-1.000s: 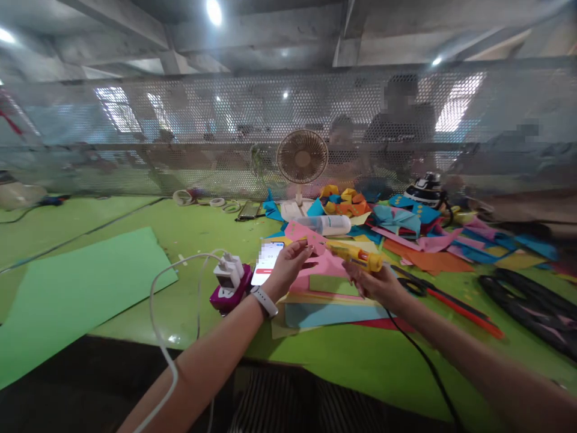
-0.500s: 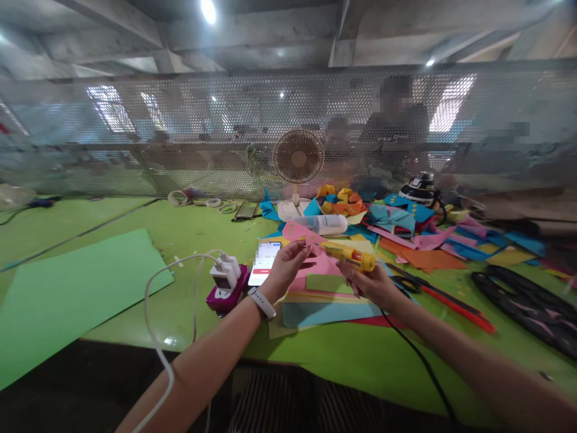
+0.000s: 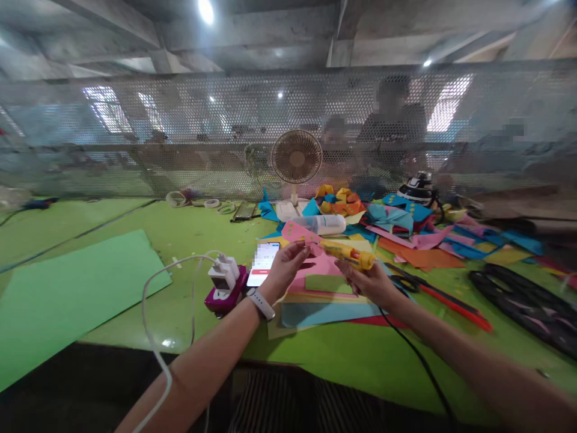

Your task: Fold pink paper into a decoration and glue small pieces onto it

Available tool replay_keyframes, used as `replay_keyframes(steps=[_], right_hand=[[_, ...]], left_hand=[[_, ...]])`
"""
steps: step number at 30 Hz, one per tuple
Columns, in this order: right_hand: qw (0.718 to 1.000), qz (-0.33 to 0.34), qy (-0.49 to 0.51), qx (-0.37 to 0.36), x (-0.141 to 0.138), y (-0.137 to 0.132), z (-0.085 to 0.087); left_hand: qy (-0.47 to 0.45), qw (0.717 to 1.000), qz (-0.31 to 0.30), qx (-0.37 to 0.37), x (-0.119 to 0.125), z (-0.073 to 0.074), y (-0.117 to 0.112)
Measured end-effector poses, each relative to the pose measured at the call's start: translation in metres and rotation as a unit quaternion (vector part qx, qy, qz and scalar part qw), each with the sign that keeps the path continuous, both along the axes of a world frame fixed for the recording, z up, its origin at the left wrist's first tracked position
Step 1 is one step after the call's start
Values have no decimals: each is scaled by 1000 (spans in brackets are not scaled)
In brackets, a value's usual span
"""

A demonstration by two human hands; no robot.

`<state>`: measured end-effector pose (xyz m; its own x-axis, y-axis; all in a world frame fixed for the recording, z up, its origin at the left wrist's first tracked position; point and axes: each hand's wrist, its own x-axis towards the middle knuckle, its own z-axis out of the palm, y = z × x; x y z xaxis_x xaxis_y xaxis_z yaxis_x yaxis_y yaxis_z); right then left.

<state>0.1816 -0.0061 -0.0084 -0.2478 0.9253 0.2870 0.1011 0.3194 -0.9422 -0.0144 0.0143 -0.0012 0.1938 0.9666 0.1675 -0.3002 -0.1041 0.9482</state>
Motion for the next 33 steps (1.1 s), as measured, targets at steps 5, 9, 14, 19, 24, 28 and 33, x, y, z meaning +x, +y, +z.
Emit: replay_keyframes(steps=[5, 9, 14, 19, 24, 28, 33], right_hand=[[1000, 3, 3, -4, -1, 0, 0], [1000, 1, 1, -9, -1, -2, 1], [1000, 2, -2, -10, -1, -2, 1], [1000, -1, -3, -10, -1, -1, 0], [1000, 4, -1, -10, -1, -1, 1], [1000, 6, 0, -4, 0, -1, 0], [1000, -3, -7, -5, -1, -1, -1]], left_hand=[[-2, 1000, -2, 2, 0, -2, 1], [1, 1000, 0, -2, 0, -2, 2], [5, 1000, -1, -2, 0, -2, 2], [8, 1000, -2, 1, 0, -2, 2], [8, 1000, -2, 2, -1, -3, 3], [9, 1000, -3, 7, -1, -3, 3], [10, 1000, 1, 8, 0, -2, 1]])
